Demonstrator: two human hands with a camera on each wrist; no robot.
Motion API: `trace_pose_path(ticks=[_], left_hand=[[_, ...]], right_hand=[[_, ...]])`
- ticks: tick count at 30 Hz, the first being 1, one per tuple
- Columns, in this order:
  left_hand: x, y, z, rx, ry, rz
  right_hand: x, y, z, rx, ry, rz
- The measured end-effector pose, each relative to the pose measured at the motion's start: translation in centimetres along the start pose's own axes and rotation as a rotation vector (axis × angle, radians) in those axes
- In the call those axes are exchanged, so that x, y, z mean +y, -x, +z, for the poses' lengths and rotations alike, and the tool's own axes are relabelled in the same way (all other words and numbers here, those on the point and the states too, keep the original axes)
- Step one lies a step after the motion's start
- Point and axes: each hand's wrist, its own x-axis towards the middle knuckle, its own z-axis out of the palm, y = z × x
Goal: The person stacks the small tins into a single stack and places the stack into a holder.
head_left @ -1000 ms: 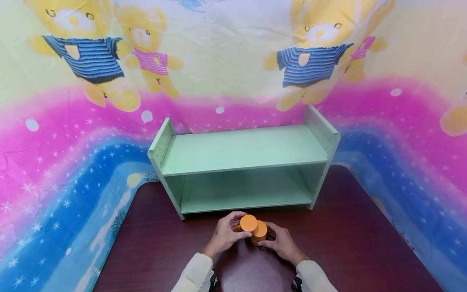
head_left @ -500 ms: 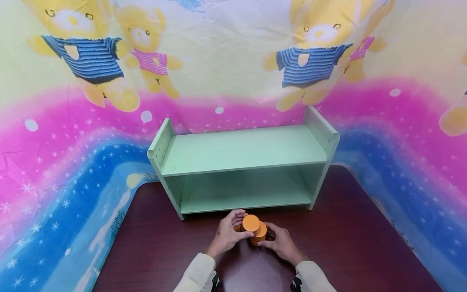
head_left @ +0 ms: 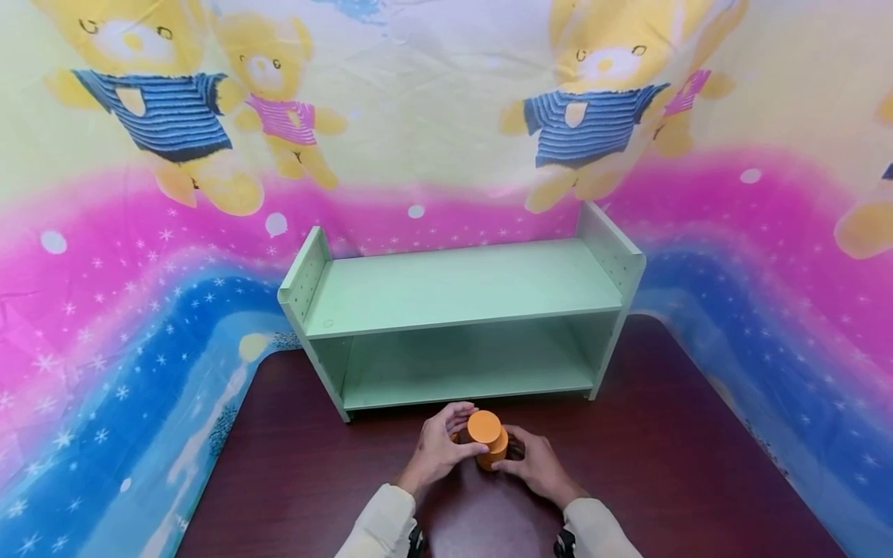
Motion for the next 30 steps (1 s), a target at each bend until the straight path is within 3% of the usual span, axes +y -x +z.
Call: trace_pose_path(ticks=[30], left_hand=[[-0.1, -0.2, 1.2, 0.000, 0.041, 0.020]], right_hand=[[-0.2, 0.1, -0.1, -0.003, 0.038, 0.004]])
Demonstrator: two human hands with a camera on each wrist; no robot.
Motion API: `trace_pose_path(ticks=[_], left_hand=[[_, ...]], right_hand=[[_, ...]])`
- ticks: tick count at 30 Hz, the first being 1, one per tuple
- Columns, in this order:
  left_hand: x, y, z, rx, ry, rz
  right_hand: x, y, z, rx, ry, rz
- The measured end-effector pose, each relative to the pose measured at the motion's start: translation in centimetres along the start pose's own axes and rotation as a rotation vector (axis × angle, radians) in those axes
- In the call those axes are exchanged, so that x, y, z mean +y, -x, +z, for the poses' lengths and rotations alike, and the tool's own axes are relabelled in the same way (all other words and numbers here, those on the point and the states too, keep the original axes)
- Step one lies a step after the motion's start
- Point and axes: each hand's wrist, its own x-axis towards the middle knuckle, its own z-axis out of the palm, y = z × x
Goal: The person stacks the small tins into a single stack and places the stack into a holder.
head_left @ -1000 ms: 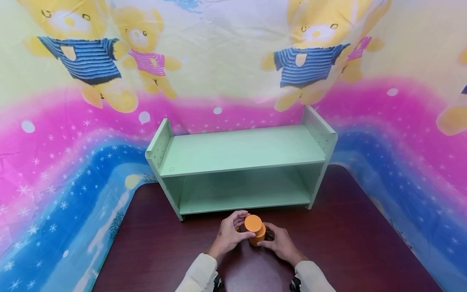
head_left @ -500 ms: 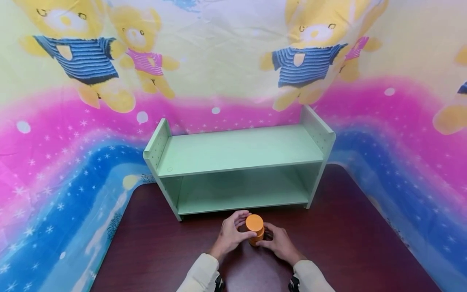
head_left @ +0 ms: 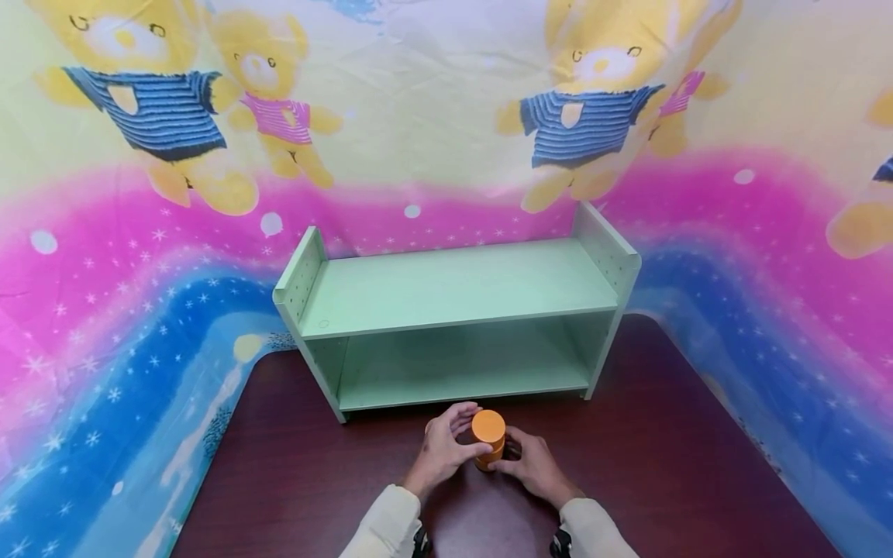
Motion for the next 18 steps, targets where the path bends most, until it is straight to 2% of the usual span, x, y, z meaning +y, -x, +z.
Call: trace_pose_path(ticks=[10, 18], left_hand=[[-0.2, 0.2, -0.1, -0.006, 0.017, 0.013], [-0.7, 0.7, -1.3, 0.012, 0.002, -0.026]], right_hand=[[0.0, 0.0, 0.2, 0.009, 0.006, -0.004], [0.3, -0.1, 0.1, 0.037, 0.031, -0.007]])
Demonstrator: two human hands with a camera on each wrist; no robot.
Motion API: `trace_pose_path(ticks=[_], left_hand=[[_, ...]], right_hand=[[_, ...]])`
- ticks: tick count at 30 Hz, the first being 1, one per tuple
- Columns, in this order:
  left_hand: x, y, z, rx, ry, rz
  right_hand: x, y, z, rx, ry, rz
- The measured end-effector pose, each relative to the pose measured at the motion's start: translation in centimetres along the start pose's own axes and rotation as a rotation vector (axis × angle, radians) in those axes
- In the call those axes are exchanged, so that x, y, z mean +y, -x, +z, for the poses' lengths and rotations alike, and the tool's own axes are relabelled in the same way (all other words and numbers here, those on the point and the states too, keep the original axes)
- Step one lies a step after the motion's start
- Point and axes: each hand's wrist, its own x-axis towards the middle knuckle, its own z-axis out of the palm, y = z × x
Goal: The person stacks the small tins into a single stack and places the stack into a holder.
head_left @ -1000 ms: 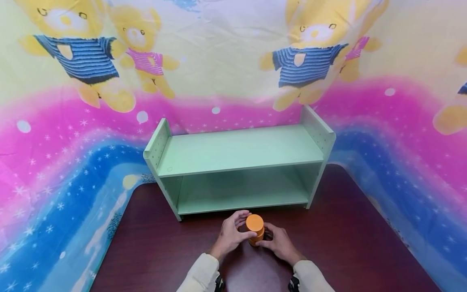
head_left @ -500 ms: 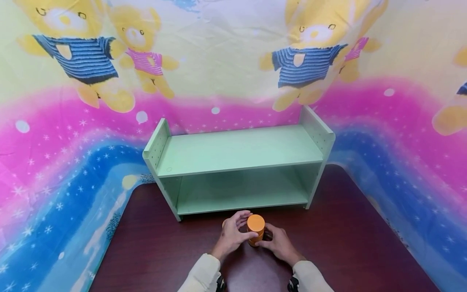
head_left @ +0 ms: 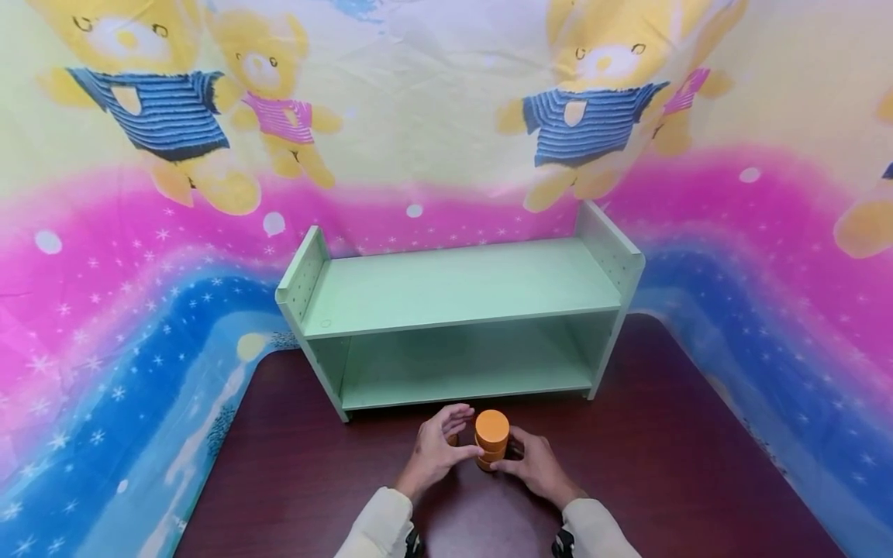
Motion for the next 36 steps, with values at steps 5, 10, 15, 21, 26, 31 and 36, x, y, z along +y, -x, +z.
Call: trace_pose_path(ticks=[5, 10, 15, 21, 26, 31, 36], left_hand=[[-0.1, 0.3, -0.7, 0.016, -0.003, -0.015], [-0.5, 0.5, -1.3, 0.031, -0.023, -0.003], [-0.9, 0.7, -1.9, 0.051, -0.009, -0.010], [-1.4, 0.9, -2.4, 0.082, -0.001, -0.021], [0.5, 1.3, -2.6, 0.099, -0.027, -0.025], [1.7, 1.7, -2.9, 0.103, -0.090, -0.002], [0.3, 1.5, -3.0, 0.126, -0.121, -0.038]], right_hand=[[0.0, 0.0, 0.1, 0.005, 0.013, -0.003], [0.0, 0.0, 0.0, -0.004, 0.012, 0.003], [-0.2, 0.1, -0.1, -0.024, 0.004, 0.017], [-0.4, 0.1, -0.2, -0.037, 0.000, 0.035], [-0.4, 0.0, -0.2, -0.038, 0.007, 0.047], [-0.4, 0.0, -0.2, -0.036, 0.013, 0.056], [-0.4, 0.0, -0.2, -0.034, 0.017, 0.059]])
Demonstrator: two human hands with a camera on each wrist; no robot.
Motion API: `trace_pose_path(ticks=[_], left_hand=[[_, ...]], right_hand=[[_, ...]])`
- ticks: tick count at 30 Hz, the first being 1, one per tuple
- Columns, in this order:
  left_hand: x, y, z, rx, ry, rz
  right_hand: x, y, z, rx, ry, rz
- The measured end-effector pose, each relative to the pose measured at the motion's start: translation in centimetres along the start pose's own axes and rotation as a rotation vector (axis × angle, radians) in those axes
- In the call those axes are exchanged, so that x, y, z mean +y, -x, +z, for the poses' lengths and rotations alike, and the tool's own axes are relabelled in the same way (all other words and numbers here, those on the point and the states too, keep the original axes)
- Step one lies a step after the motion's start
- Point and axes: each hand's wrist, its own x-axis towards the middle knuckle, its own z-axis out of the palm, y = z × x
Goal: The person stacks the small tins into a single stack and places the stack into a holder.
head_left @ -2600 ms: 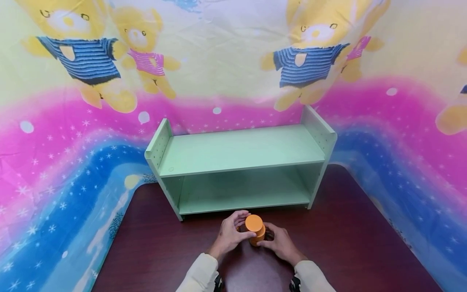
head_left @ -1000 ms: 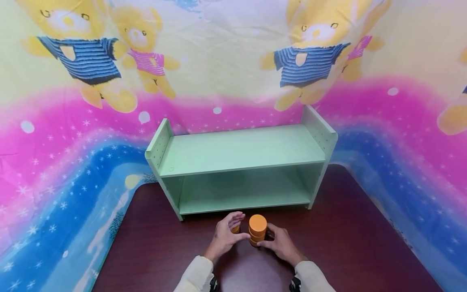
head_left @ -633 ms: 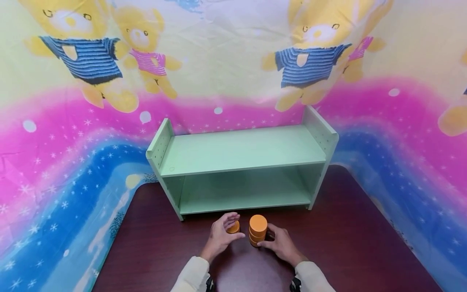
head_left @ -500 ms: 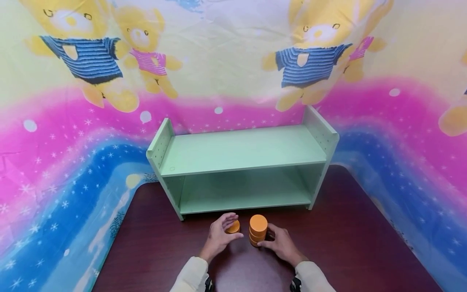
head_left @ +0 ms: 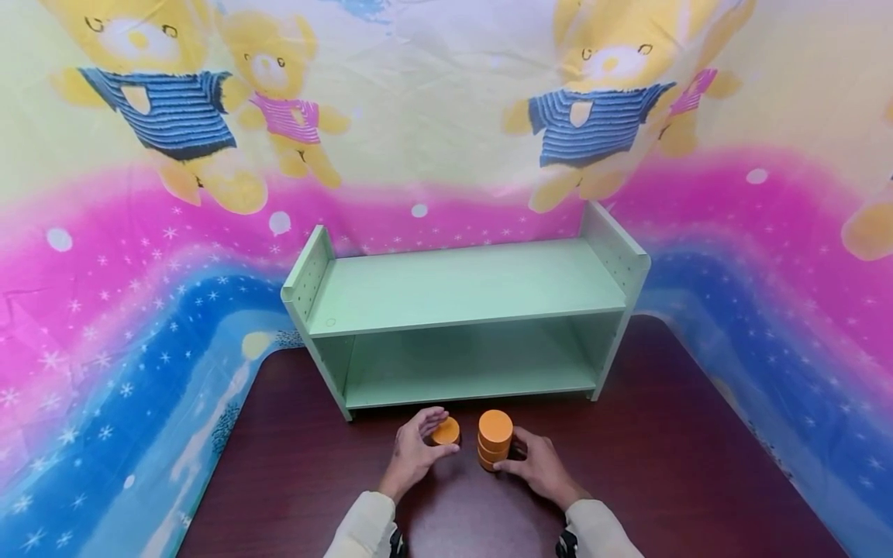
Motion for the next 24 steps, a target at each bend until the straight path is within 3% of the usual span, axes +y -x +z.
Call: trace_pose_path(ticks=[4, 8, 24], left_hand=[[-2.1, -0.2, 0.0, 0.026, -0.037, -0.007], [-3.1, -0.3, -0.1, 0.026, -0.070, -0.006], [-4.1, -0.5, 0.0, 0.026, -0.104, -0.063]], right_hand=[[0.0, 0.0, 0.0, -0.005, -0.011, 0.008], [0.0, 0.0, 0.0, 0.000, -0.009, 0.005], [0.2, 0.2, 0.1, 0.019, 0.006, -0.048]])
